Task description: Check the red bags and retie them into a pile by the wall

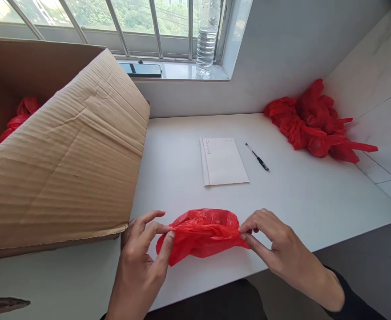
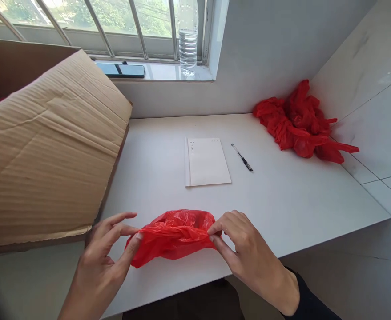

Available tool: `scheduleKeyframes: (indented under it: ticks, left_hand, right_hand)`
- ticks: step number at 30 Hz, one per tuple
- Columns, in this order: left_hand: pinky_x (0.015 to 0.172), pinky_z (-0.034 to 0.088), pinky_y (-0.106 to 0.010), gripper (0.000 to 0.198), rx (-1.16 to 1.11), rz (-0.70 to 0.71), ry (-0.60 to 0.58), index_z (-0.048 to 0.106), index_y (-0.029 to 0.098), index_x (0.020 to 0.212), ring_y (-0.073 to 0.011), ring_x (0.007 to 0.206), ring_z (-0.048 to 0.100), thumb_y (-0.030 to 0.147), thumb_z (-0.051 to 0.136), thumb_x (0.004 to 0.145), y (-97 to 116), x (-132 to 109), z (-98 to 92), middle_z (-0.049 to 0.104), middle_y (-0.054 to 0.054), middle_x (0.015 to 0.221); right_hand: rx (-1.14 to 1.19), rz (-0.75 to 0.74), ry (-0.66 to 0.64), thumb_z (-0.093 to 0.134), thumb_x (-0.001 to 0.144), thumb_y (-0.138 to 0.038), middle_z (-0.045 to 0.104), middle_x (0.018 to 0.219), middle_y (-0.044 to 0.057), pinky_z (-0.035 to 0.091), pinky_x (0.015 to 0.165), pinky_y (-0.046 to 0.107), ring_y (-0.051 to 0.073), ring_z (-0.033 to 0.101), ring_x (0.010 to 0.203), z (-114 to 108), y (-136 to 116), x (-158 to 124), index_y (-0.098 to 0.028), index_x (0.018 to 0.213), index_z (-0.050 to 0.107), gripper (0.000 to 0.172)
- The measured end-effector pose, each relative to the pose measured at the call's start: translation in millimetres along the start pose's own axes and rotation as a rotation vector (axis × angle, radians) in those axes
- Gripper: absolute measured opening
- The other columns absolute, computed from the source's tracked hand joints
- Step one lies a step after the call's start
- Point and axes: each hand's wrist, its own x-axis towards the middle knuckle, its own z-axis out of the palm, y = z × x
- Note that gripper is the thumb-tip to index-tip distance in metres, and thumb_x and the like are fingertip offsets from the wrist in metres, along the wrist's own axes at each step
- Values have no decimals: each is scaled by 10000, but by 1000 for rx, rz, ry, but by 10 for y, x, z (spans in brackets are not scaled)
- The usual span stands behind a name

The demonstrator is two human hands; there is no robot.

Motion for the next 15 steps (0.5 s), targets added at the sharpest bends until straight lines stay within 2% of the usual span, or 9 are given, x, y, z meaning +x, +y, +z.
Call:
scheduleKeyframes:
  ticks: [2, 4, 5, 7, 9, 11, 12, 14, 15]
  left_hand:
    - [1015, 440, -460, 189, -3, 18, -44, 625, 293, 1166, -277, 1288, 475, 274, 597, 981, 35, 6, -7, 562, -50, 1396]
    - [1049, 427, -450, 394, 4, 122, -124, 534, 297, 1366, -274, 1360, 416, 251, 595, 978, 113, 18, 49, 537, -54, 1453]
    - [1055, 422, -442, 424, 5, 185, -144, 522, 295, 1385, -270, 1362, 410, 226, 598, 975, 156, 29, 93, 560, -51, 1430]
    - [1044, 423, -417, 349, -20, 270, -158, 580, 290, 1290, -251, 1304, 454, 169, 613, 964, 224, 59, 181, 644, -34, 1296]
    - [1020, 434, -389, 228, -84, 294, -144, 625, 280, 1132, -226, 1208, 517, 133, 625, 957, 249, 91, 230, 695, -12, 1134]
    - [1006, 444, -369, 160, -149, 248, -114, 634, 273, 1054, -209, 1144, 557, 141, 623, 963, 224, 113, 214, 705, -1, 1061]
    - [994, 450, -360, 119, -173, 197, -82, 639, 272, 1018, -204, 1119, 576, 165, 619, 970, 193, 118, 183, 705, 3, 1046]
    - [924, 473, -331, 45, -201, 10, -3, 651, 273, 959, -197, 1046, 619, 264, 615, 984, 111, 117, 96, 707, 8, 1018]
    - [875, 483, -319, 81, -215, -115, 33, 659, 274, 949, -194, 996, 639, 334, 617, 984, 70, 112, 53, 709, 9, 1001]
  right_hand:
    - [41, 41, -12, 490, 1016, -143, 605, 942, -18, 430, 792, 378, 189, 547, 903, -11, -8, -14, -287, 1026, 542, 154]
    - [71, 59, -17, 505, 1019, -187, 611, 955, -22, 432, 807, 381, 191, 554, 914, 23, -39, 0, -294, 1032, 544, 115]
    - [79, 69, -12, 523, 1021, -229, 616, 963, -22, 434, 813, 385, 194, 557, 913, 53, -62, 19, -302, 1058, 547, 85]
    - [89, 99, -7, 581, 1010, -341, 624, 954, -22, 441, 817, 392, 201, 561, 892, 124, -113, 77, -323, 1151, 548, 146]
    - [100, 100, -17, 591, 1007, -396, 620, 895, -32, 442, 825, 392, 196, 557, 843, 185, -157, 142, -330, 1171, 561, 179]
    - [116, 79, -20, 536, 1033, -368, 610, 841, -38, 436, 821, 379, 185, 548, 809, 203, -174, 185, -307, 1053, 590, 84]
    - [131, 86, -4, 505, 1043, -355, 608, 832, -36, 435, 798, 364, 181, 546, 806, 192, -169, 191, -293, 987, 591, 120]
    - [171, 185, 55, 479, 1047, -389, 604, 832, -27, 418, 671, 319, 178, 540, 787, 135, -135, 167, -284, 932, 583, 187]
    - [192, 266, 87, 482, 1040, -432, 593, 823, -24, 391, 597, 302, 178, 533, 763, 99, -112, 144, -287, 937, 581, 204]
